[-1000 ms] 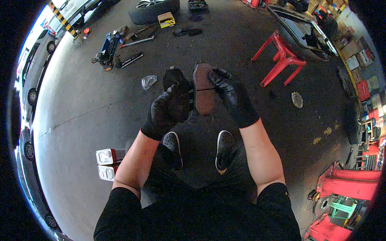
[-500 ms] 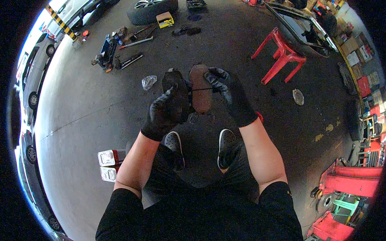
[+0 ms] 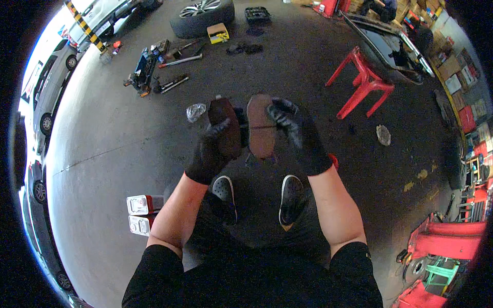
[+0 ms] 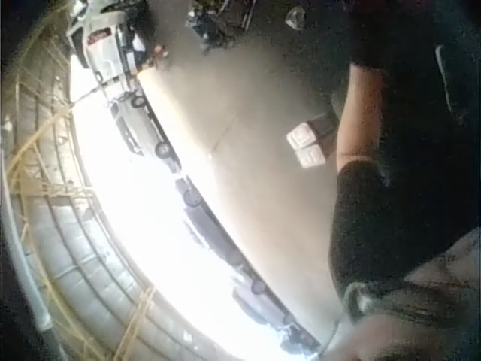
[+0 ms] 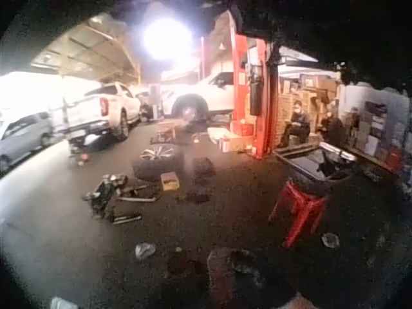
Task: Applying lubricant or cleaner to automotive brake pads before installation.
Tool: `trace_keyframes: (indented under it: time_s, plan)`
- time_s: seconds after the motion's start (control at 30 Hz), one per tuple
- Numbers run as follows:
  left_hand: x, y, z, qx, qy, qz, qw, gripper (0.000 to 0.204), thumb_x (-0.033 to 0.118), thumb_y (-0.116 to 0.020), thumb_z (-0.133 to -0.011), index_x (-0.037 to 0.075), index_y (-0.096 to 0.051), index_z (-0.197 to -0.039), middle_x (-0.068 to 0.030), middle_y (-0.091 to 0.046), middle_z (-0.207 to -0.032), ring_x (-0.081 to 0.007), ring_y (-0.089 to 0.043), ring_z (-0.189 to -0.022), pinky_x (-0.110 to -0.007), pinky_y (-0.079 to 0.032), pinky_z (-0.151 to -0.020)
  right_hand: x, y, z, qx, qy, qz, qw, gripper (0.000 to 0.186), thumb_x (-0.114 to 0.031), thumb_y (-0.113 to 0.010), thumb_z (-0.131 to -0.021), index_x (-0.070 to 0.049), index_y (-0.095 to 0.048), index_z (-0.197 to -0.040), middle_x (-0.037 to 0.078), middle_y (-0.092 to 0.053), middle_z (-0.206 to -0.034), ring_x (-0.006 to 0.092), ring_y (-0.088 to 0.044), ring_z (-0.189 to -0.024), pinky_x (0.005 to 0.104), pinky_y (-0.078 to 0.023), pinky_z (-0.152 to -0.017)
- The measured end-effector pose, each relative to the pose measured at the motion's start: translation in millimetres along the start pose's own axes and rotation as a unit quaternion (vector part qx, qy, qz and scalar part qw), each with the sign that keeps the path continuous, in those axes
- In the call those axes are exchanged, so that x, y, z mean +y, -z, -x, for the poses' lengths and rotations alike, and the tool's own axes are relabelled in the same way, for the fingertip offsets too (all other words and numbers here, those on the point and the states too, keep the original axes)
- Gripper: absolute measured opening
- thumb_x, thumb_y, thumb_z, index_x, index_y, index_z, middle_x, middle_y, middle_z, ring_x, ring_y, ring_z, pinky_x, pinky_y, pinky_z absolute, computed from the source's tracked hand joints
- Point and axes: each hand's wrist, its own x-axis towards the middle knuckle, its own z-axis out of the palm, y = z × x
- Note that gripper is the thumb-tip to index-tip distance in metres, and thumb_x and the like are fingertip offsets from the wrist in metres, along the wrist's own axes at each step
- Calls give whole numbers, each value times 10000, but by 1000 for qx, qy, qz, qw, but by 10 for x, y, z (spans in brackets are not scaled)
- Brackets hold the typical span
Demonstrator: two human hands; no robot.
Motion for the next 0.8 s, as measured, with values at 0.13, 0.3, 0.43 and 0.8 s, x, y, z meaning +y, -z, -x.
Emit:
trace_keyframes:
  time_s: [0.13,0.3,0.43,0.8]
  plan:
    - [15,-93,31,-32,-53,-87,994,468,224,-704,-895,87,-543,-1312,-33,-614,-1156,-156,-596,-1023,-320,-488,-858,-128,-124,76,-25,-21,61,998,289,-208,-650,-973,-35,-663,-1205,42,-685,-1129,147,-624,-1065,304,-475,-957]
    - [3,-169,52,38,-24,-156,987,445,163,-724,-888,79,-559,-1293,-17,-624,-1107,-118,-587,-938,-285,-480,-774,-65,-174,97,28,54,132,989,271,-199,-673,-960,1,-680,-1143,48,-706,-1050,124,-642,-974,299,-512,-868]
    - [-63,-187,35,85,0,-217,972,425,150,-741,-881,88,-578,-1268,-4,-634,-1054,-99,-589,-870,-266,-477,-704,29,-220,60,47,68,151,985,251,-178,-699,-934,0,-695,-1110,55,-720,-1003,122,-657,-924,294,-517,-837]
    - [-209,-84,-128,30,-17,-144,989,344,190,-701,-919,73,-589,-1222,-18,-644,-1087,-148,-631,-969,-282,-516,-814,220,-278,1,30,76,129,988,224,-161,-659,-950,-8,-686,-1113,90,-723,-990,115,-665,-898,307,-530,-805]
